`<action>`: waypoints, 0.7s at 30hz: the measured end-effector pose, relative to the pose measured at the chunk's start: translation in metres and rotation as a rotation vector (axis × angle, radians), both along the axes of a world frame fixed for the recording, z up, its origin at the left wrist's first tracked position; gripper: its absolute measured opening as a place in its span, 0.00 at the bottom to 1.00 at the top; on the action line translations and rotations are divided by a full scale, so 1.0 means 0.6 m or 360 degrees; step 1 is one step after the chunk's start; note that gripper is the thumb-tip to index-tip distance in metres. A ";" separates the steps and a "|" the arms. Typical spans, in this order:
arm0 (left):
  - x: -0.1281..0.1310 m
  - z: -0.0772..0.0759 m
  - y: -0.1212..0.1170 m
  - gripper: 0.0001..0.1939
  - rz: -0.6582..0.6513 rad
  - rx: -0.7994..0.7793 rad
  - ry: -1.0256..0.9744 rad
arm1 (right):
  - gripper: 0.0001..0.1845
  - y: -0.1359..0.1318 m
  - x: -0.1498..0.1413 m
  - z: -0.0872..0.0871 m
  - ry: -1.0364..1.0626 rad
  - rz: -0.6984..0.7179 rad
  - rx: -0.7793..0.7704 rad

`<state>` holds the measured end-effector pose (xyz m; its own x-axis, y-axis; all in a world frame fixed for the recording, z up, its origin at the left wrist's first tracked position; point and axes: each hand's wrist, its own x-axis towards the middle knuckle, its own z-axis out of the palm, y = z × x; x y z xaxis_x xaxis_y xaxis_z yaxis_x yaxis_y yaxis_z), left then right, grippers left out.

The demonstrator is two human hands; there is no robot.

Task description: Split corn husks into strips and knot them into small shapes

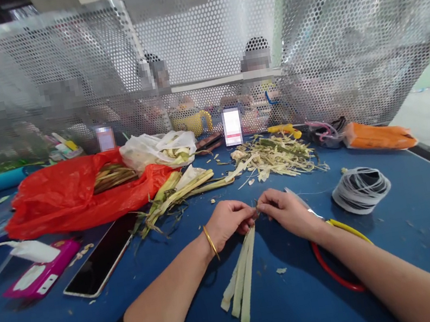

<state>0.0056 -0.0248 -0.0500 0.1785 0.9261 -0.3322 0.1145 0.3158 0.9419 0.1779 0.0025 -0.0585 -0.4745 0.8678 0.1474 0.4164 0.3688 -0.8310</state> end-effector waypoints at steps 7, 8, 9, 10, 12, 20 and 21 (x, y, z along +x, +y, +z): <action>-0.001 -0.003 0.001 0.08 0.0137 0.0005 -0.0025 | 0.11 -0.009 -0.001 0.009 -0.0048 0.0079 0.0168; -0.002 -0.003 0.002 0.08 0.0142 0.0015 -0.0019 | 0.11 -0.009 -0.001 0.009 -0.0047 0.0101 0.0184; -0.003 -0.003 0.002 0.08 0.0142 0.0024 -0.0013 | 0.10 -0.010 -0.001 0.008 -0.0047 0.0121 0.0195; -0.004 -0.003 0.003 0.09 0.0137 0.0031 -0.0009 | 0.10 -0.010 -0.002 0.008 -0.0050 0.0140 0.0201; -0.006 -0.001 0.003 0.10 0.0128 0.0032 -0.0010 | 0.10 -0.011 -0.002 0.007 -0.0068 0.0171 0.0202; -0.012 0.004 0.005 0.15 0.0152 -0.0038 -0.0045 | 0.10 -0.015 -0.002 0.015 -0.0094 0.0260 0.0155; -0.012 0.003 0.005 0.15 0.0151 -0.0032 -0.0038 | 0.10 -0.016 -0.001 0.015 -0.0093 0.0276 0.0147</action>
<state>-0.0018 -0.0216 -0.0480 0.0987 0.9324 -0.3476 0.0608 0.3430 0.9374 0.1770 -0.0069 -0.0493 -0.6255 0.7566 0.1904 0.3867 0.5126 -0.7666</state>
